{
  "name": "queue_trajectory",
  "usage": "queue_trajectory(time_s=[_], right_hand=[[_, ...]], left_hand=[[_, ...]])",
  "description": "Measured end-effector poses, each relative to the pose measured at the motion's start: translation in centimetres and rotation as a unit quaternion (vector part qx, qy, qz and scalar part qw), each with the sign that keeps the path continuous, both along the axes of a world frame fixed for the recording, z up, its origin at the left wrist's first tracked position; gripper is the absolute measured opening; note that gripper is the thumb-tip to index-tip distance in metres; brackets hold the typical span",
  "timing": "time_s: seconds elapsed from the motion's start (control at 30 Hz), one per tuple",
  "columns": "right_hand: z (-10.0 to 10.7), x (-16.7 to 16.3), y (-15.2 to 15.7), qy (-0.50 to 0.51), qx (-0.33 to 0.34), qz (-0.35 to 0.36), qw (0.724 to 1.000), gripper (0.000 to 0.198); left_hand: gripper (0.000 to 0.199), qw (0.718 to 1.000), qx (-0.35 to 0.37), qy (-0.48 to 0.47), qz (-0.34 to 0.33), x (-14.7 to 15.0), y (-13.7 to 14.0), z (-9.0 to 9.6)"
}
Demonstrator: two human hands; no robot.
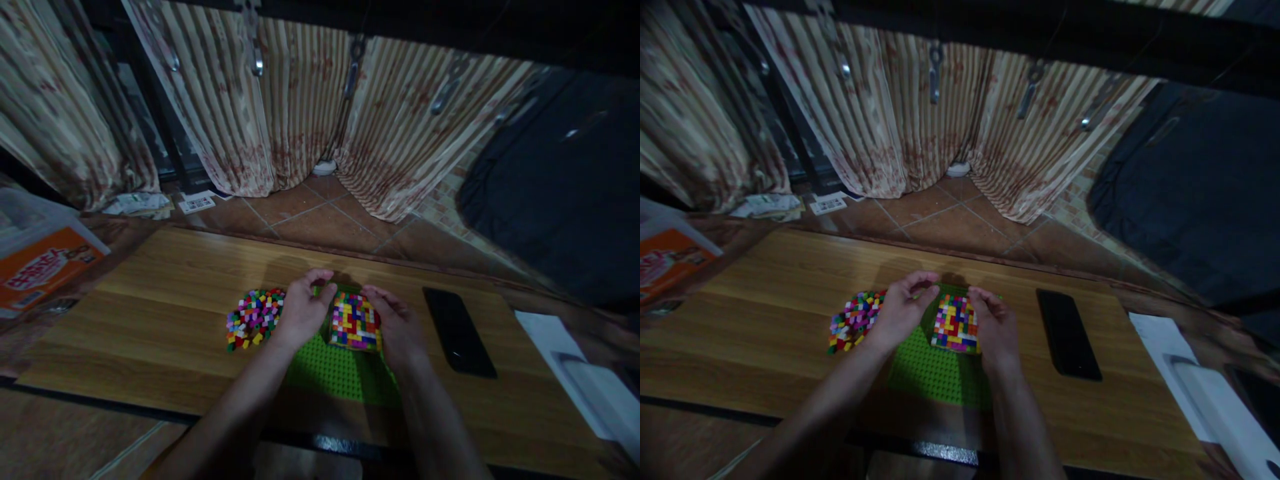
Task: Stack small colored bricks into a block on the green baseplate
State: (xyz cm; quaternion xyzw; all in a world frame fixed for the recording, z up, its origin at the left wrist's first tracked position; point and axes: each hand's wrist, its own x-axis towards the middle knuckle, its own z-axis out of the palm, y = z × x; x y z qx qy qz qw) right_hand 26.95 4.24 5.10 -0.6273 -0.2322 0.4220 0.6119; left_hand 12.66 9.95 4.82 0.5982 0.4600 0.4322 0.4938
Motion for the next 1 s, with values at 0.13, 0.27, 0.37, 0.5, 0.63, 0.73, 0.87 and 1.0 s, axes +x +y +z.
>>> queue_trajectory(time_s=[0.13,0.27,0.37,0.5,0.63,0.73,0.87,1.0], right_hand=[[0.2,0.0,0.0,-0.104,0.032,-0.062,0.992,0.028],[0.7,-1.0,-0.7,-0.285,0.118,-0.095,0.947,0.022],[1.3,-2.9,-1.6,-0.394,0.189,-0.076,0.896,0.015],[1.4,-6.0,-2.8,-0.484,0.257,0.091,0.832,0.012],[0.2,-8.5,-3.3,-0.515,0.238,0.260,0.782,0.017],[-1.0,-9.3,-3.2,-0.553,0.169,0.297,0.760,0.020],[-2.2,-9.5,-2.8,-0.583,0.117,0.297,0.747,0.023],[-2.7,-9.6,-2.6,-0.592,0.088,0.299,0.743,0.024]], left_hand=[[0.021,0.999,-0.009,-0.018,0.041,-2.3,1.2,0.7],[0.016,0.997,0.005,-0.010,0.071,-4.4,1.5,1.2],[0.016,0.996,0.005,-0.016,0.086,-5.5,1.6,1.4],[0.016,0.993,0.016,-0.015,0.113,-6.8,1.8,1.6],[0.015,0.991,0.032,-0.005,0.126,-8.2,2.1,1.6],[0.014,0.992,0.034,0.005,0.125,-8.8,2.1,1.6],[0.014,0.994,0.029,0.011,0.104,-9.1,2.0,1.3],[0.016,0.997,0.032,0.024,0.069,-9.2,1.8,0.9]])
